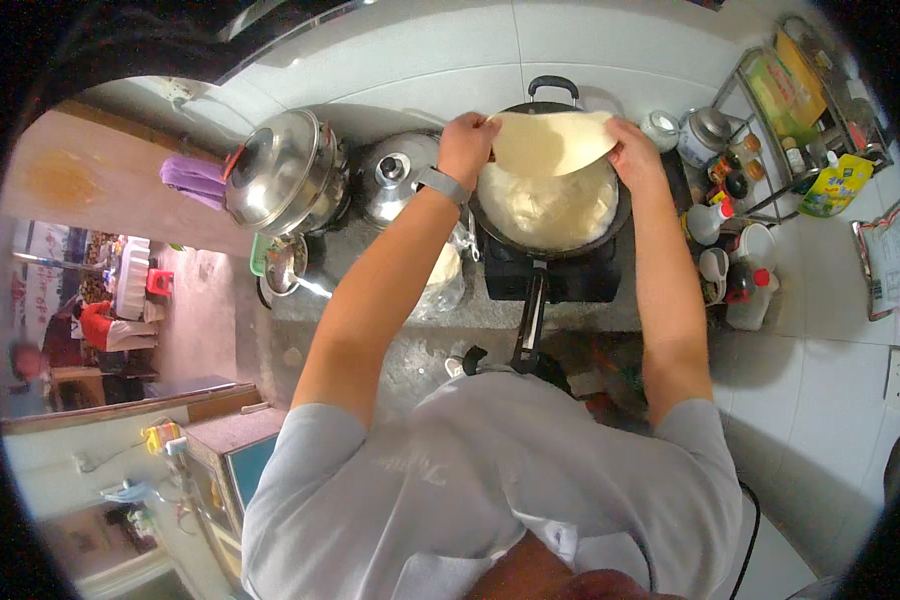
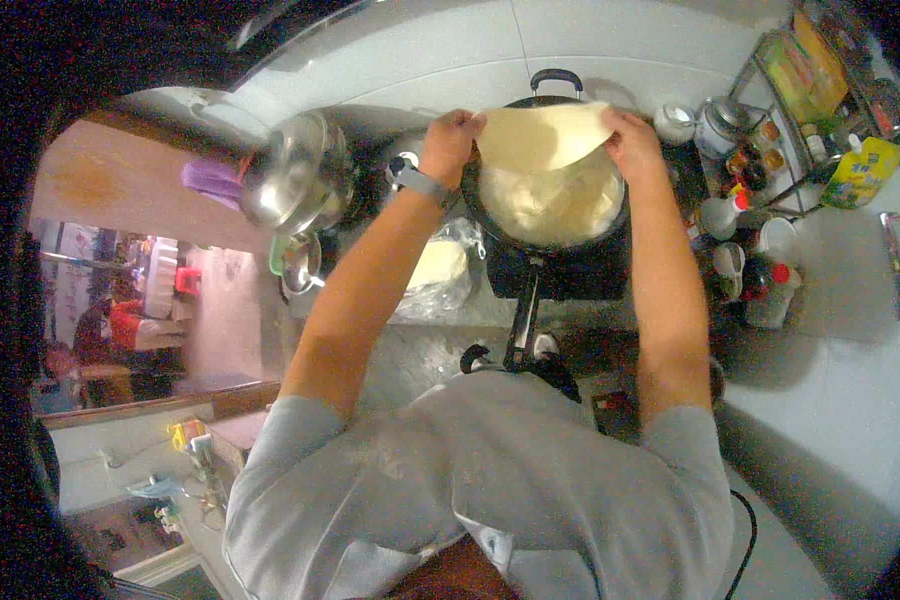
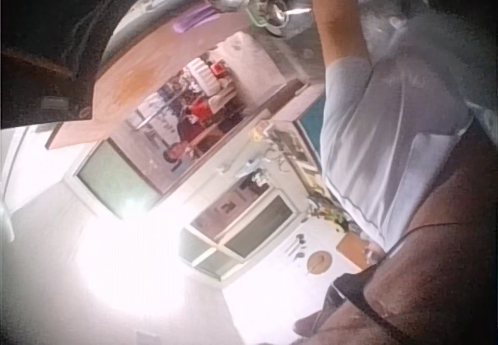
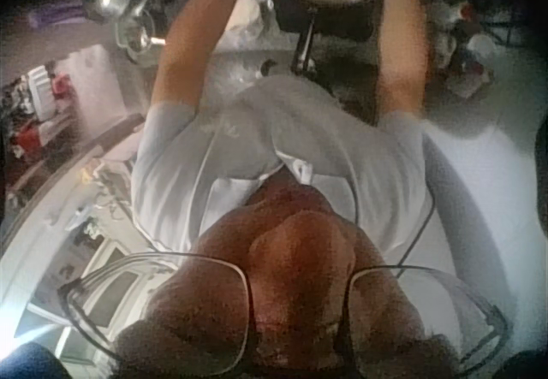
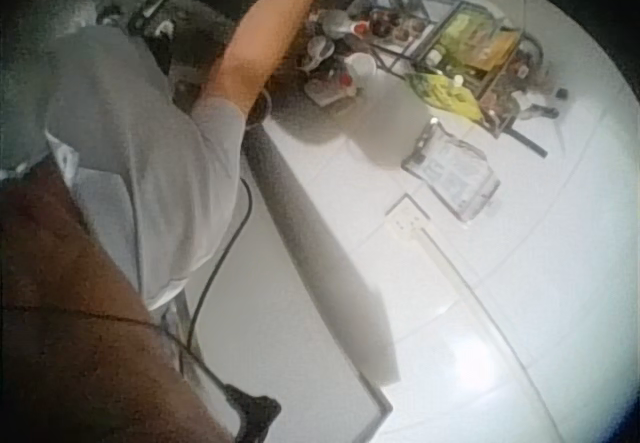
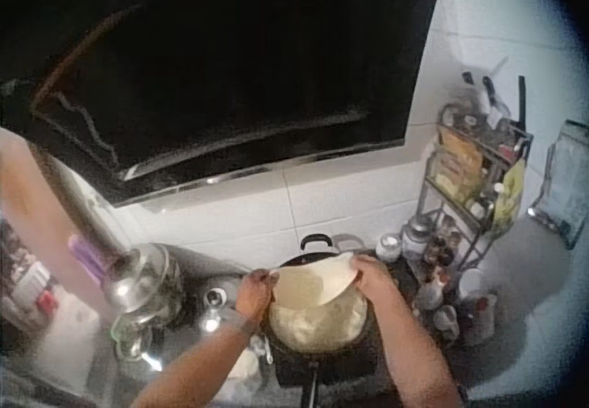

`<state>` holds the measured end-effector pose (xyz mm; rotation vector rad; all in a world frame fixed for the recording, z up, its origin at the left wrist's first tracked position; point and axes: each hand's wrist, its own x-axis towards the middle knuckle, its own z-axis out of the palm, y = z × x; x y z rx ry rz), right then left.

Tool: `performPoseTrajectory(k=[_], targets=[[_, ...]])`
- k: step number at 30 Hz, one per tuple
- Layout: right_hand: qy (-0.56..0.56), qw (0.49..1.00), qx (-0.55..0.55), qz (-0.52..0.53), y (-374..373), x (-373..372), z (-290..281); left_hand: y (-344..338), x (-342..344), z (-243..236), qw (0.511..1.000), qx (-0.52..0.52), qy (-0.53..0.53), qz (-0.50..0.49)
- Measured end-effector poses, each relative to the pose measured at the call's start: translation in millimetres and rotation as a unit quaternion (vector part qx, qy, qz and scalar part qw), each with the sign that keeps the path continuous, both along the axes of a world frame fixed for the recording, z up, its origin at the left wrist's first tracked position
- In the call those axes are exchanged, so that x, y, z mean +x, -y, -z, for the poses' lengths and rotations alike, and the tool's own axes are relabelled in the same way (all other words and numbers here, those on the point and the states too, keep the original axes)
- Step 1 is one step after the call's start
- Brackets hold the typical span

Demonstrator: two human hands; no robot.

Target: The person stretches and tears flat dough sheets into strips, then drops them into a pot of boiling water. The person repeats this process multiple times, handling the dough by hand and placing the strips into the pot.

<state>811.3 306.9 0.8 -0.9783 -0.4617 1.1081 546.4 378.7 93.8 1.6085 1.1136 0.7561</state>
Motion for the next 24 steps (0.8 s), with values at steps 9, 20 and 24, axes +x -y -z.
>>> performPoseTrajectory(k=[9,20,24], targets=[[-0.312,0.940,0.140,0.012,23,-87,-47,27,7,-55,0.960,-0.182,0.201,0.065],[-0.617,0.775,0.128,0.051,30,-153,-21,29,16,-80,0.946,-0.163,0.262,0.095],[-0.547,0.791,0.270,0.042,20,-157,-31,35,15,-79,0.951,-0.170,0.232,0.113]])
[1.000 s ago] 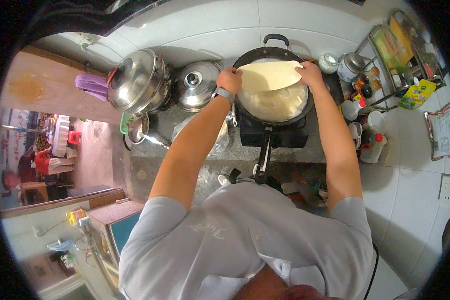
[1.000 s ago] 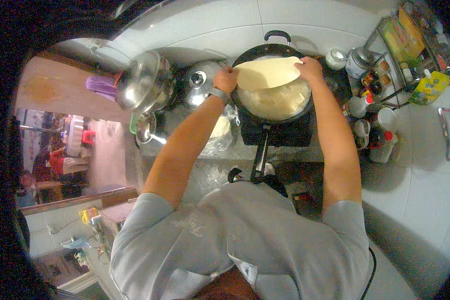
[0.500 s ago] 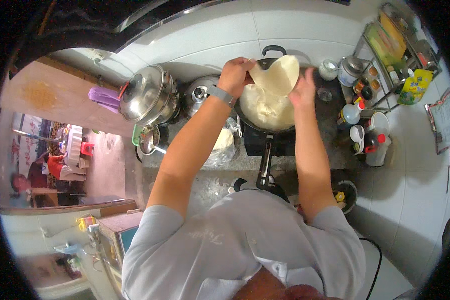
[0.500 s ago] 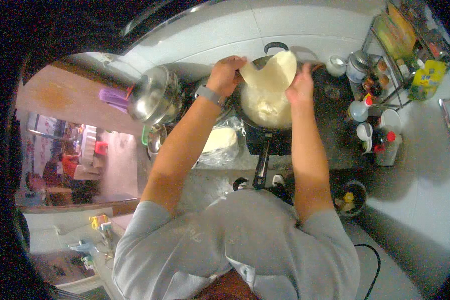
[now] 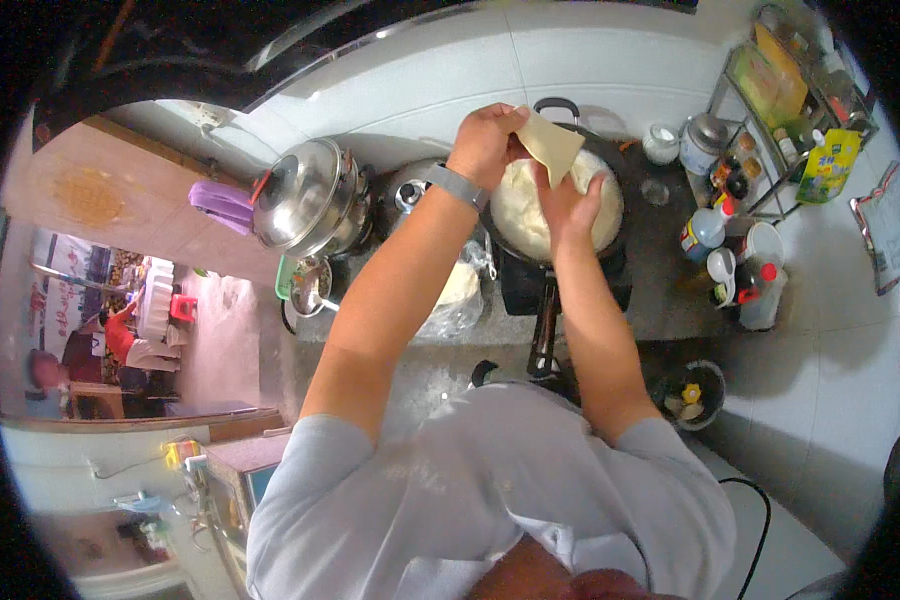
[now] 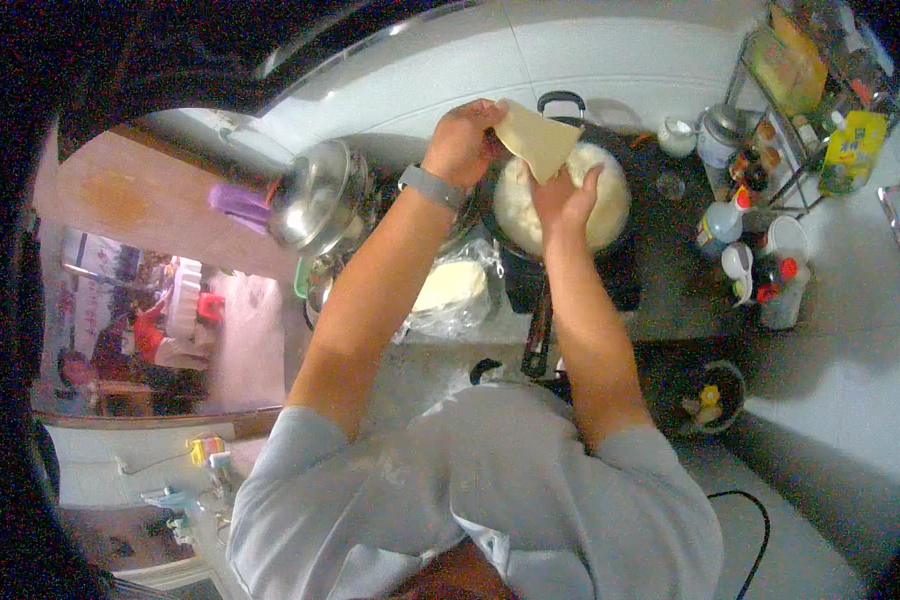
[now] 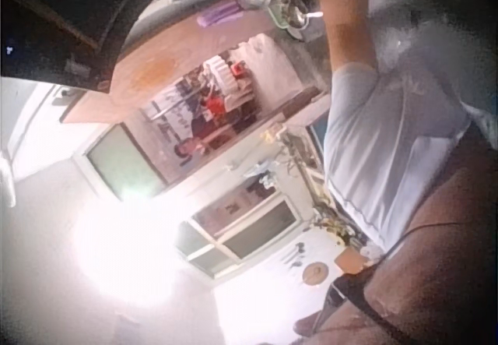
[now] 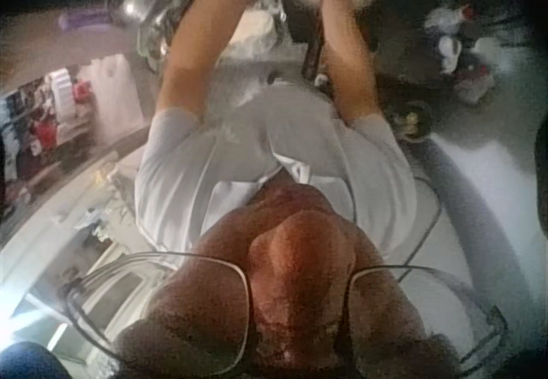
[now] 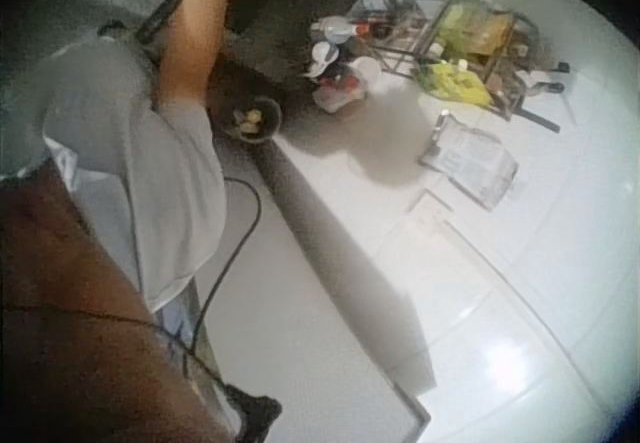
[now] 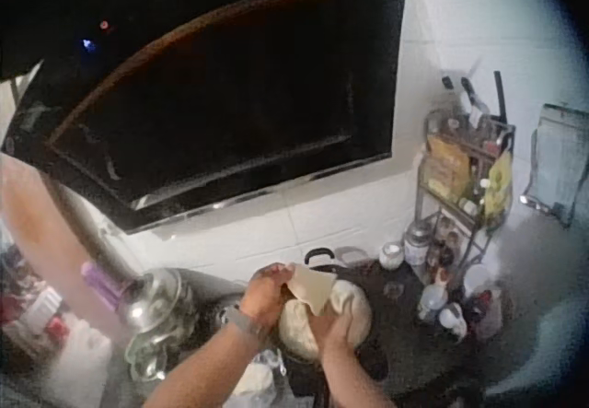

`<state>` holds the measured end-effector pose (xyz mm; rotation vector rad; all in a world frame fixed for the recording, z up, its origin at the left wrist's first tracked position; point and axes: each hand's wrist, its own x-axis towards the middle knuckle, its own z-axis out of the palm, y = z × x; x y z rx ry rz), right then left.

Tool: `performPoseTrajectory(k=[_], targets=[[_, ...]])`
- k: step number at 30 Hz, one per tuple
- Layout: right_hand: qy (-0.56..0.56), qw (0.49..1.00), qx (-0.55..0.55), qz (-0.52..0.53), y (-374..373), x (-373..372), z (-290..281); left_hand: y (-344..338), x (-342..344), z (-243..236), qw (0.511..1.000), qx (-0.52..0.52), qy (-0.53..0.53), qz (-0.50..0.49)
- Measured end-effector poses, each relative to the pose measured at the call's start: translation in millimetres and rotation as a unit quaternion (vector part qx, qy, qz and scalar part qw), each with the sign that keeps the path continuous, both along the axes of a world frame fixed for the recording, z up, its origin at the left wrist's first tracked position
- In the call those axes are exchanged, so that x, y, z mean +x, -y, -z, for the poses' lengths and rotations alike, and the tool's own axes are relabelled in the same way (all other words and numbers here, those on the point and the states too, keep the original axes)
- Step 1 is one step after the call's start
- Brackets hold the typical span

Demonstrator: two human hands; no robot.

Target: The person stretches and tears flat dough sheets into strips, then drops them into a pot of boiling water. The person repeats this process multiple times, handling the dough by hand and placing the strips into the pot.

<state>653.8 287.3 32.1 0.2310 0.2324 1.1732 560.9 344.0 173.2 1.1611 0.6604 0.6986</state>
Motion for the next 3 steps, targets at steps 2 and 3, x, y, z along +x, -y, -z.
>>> performPoseTrajectory(k=[2,3], targets=[[0.054,0.997,-0.024,0.044,2,9,-8,-2,-10,5,0.999,-0.024,0.016,-0.023],[0.084,0.994,-0.033,0.066,2,16,-18,-6,-17,6,0.998,-0.034,0.028,-0.034]])
